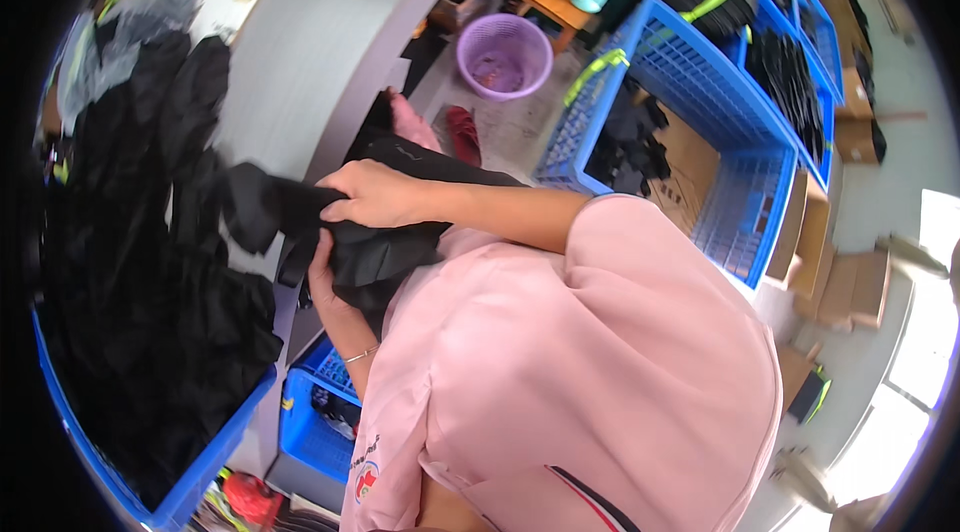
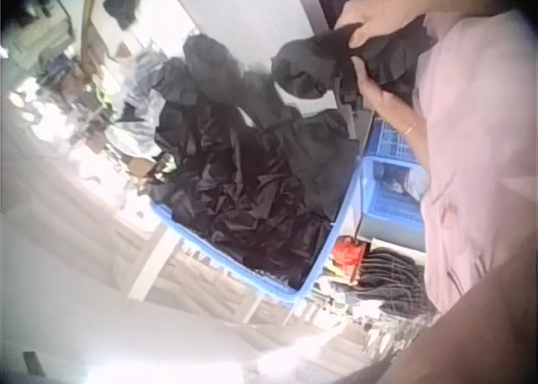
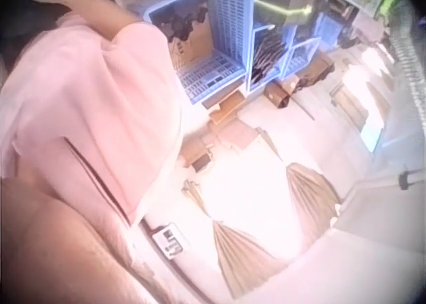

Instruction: Inspecting and sorting black fabric components at a factory workbench.

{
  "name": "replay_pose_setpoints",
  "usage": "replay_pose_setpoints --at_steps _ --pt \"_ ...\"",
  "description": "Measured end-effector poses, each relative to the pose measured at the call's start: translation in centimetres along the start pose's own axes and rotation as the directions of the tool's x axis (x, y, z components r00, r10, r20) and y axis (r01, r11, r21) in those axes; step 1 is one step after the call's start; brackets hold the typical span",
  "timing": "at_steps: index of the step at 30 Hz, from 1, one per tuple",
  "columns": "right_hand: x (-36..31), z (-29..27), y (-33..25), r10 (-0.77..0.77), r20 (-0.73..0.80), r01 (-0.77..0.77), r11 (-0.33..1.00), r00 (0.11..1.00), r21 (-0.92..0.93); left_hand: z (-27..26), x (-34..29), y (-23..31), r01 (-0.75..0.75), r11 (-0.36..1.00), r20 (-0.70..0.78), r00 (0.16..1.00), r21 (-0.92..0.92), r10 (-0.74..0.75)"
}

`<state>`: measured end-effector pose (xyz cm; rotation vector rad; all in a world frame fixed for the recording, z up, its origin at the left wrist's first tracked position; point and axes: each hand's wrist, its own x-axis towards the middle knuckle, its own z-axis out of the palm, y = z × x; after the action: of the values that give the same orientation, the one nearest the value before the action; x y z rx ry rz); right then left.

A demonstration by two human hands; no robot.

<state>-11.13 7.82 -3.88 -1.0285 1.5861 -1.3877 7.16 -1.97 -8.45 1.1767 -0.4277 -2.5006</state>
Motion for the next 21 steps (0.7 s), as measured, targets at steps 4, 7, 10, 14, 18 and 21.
replay_pose_setpoints --at_steps 4,7,10,14,18,21 --pt "-1.0 -2.1 -0.3 0.196 0.207 -0.285 0.643 0.959 0.711 -0.5 -0.9 -0.5 -0.008 1.000 0.216 0.976 0.008 0.006" --pt "-3.0 -3.1 0.4 0.179 0.197 -0.264 0.549 0.964 0.793 0.7 -1.6 -1.7 -0.066 0.994 0.303 0.952 0.083 0.038" --pt "-5.7 -4.4 1.3 0.179 0.096 -0.175 0.504 0.979 0.846 2.7 -1.2 -2.8 -0.043 0.970 0.223 0.975 0.239 -0.012" --pt "-9.0 -6.4 2.7 0.135 -0.054 -0.028 0.539 0.989 0.842 4.6 -0.9 -4.4 -0.316 0.862 0.453 0.884 0.396 0.116" --pt "-12.3 -8.1 5.2 0.294 -0.325 0.123 0.542 0.899 0.831 6.3 -0.3 -5.9 -0.180 0.805 0.364 0.930 0.565 -0.047" --pt "-16.0 -12.6 8.3 0.468 -0.532 0.132 0.652 0.706 0.747 6.7 -0.1 -6.4 -0.206 0.727 0.466 0.868 0.655 -0.174"
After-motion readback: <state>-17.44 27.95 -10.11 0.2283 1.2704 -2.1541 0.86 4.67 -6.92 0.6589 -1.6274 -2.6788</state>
